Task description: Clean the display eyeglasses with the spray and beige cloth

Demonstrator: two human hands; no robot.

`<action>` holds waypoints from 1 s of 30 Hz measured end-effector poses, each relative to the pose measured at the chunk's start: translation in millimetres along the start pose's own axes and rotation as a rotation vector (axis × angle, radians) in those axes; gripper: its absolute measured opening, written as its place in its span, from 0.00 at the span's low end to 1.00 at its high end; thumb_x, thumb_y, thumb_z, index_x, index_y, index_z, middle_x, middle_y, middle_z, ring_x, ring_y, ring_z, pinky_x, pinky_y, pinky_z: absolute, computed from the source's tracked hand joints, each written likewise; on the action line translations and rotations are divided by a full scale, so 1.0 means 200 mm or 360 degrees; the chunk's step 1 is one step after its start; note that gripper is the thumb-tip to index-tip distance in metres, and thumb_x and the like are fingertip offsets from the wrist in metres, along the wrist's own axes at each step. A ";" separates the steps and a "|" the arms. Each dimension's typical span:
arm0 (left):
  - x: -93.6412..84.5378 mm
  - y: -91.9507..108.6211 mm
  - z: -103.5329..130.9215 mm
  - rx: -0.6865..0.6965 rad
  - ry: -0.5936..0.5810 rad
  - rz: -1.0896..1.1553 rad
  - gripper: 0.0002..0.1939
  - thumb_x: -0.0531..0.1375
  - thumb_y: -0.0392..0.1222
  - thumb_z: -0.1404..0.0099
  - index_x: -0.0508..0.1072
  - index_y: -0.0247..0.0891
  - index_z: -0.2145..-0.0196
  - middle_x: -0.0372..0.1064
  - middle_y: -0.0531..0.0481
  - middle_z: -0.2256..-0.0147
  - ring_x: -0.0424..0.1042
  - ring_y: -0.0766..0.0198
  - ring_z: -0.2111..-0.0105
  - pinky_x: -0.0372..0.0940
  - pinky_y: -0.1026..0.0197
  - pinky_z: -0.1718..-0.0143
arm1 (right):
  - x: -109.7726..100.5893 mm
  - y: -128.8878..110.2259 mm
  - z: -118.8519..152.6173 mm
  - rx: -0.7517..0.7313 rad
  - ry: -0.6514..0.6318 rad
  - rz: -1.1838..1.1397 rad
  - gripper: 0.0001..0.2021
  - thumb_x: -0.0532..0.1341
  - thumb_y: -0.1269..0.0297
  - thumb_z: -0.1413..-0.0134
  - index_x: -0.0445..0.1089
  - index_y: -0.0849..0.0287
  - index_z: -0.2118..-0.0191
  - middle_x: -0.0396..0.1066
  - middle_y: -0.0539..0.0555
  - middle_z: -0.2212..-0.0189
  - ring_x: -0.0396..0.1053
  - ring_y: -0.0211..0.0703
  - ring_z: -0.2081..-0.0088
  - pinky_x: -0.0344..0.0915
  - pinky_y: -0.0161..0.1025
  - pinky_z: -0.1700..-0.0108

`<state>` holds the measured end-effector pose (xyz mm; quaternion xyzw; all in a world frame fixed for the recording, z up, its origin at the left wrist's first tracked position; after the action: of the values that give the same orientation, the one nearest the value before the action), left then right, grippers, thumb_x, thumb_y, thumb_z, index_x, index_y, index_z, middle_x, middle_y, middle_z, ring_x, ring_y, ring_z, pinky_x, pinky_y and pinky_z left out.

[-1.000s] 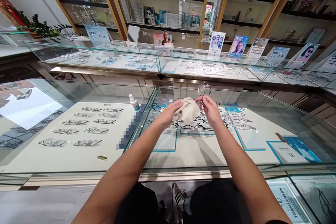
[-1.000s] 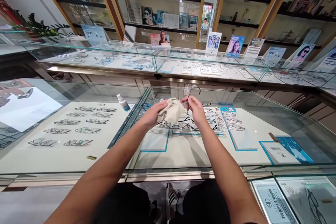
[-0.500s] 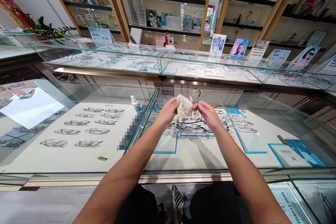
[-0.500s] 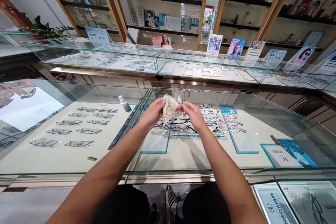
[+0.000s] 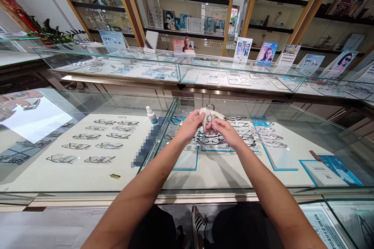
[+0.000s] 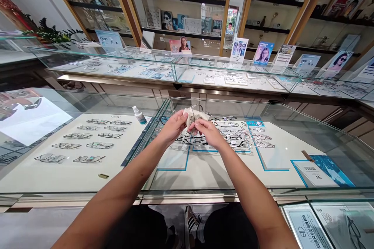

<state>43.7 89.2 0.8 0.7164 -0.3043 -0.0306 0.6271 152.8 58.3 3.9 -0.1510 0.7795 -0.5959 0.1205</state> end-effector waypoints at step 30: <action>0.02 0.06 0.01 0.0012 -0.0137 -0.0062 0.25 0.73 0.53 0.40 0.71 0.35 0.55 0.76 0.50 0.72 0.72 0.65 0.78 0.67 0.63 0.74 | 0.01 0.03 0.00 0.0089 0.0000 -0.0016 0.22 0.63 0.41 0.39 0.77 0.57 0.65 0.78 0.54 0.67 0.65 0.41 0.69 0.60 0.40 0.62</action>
<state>41.0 86.3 13.4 0.7225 -0.3170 -0.0725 0.6101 149.8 58.5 -2.5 -0.1518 0.7618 -0.6180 0.1216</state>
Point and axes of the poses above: each hand's wrist, its own z-axis away from the middle knuckle, its own x-axis out of the palm, y = z × x, the point moved 9 cm from there along -z, towards the middle knuckle
